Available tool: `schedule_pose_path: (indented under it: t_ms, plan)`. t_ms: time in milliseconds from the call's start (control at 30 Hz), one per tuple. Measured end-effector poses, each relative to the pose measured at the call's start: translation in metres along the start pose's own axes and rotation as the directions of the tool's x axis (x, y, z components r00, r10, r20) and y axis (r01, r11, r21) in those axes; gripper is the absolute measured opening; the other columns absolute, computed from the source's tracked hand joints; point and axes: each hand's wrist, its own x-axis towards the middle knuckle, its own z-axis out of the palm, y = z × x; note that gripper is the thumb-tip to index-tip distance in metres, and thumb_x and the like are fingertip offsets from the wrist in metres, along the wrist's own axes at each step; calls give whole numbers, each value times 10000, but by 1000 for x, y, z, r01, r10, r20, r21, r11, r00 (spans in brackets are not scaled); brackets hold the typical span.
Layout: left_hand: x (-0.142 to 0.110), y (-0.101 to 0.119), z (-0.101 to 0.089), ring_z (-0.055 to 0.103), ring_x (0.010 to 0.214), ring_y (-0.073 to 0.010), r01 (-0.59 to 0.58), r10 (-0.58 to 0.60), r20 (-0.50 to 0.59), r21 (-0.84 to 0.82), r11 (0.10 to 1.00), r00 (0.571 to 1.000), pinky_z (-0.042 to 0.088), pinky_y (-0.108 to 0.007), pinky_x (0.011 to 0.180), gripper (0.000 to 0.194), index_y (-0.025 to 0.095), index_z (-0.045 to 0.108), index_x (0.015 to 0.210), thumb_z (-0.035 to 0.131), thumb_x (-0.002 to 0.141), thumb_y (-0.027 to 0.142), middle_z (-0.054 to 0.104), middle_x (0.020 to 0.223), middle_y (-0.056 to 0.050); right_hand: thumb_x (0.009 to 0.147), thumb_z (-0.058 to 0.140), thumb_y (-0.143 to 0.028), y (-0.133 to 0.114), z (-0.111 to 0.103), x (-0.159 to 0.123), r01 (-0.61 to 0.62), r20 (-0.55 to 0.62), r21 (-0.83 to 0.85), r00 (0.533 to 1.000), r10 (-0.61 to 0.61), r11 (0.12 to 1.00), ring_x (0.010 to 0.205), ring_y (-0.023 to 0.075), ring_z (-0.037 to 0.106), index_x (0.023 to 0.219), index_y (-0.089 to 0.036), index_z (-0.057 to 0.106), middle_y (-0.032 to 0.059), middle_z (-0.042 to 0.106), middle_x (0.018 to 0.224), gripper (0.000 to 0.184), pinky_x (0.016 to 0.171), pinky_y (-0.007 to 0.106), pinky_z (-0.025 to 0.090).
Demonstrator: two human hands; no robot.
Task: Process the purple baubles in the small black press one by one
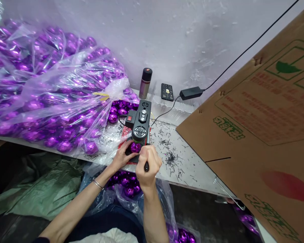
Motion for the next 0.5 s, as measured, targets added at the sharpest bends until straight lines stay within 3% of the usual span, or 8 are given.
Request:
schedule_pose_path:
  t_ms: [167,333,500]
  plan:
    - [0,0,-1,643,1310,-303,-7,7,1,-15,1000,1000,476,-494,1158,592,224,582,1399,778,878,425,687,1382,-127,993,450,-118,15,4,-20,45,-20,-32,999,-45,998,649,123,553,722,-215,503,-10,555,693,293,610,281,413]
    - [0,1,0,647,1308,-305,-24,23,-18,-17,1000,1000,487,-496,1151,583,225,595,1392,783,876,420,698,1367,-131,1030,397,-218,39,13,-41,182,-59,-73,981,-186,981,599,122,526,692,-226,478,-9,542,674,347,584,282,420]
    - [0,1,1,652,1306,-303,-51,50,-39,-24,998,998,517,-489,1123,581,228,602,1389,786,874,425,704,1360,-133,1046,360,-237,48,19,-47,179,-107,-84,976,-188,980,595,118,522,699,-230,449,-23,520,663,358,628,293,452]
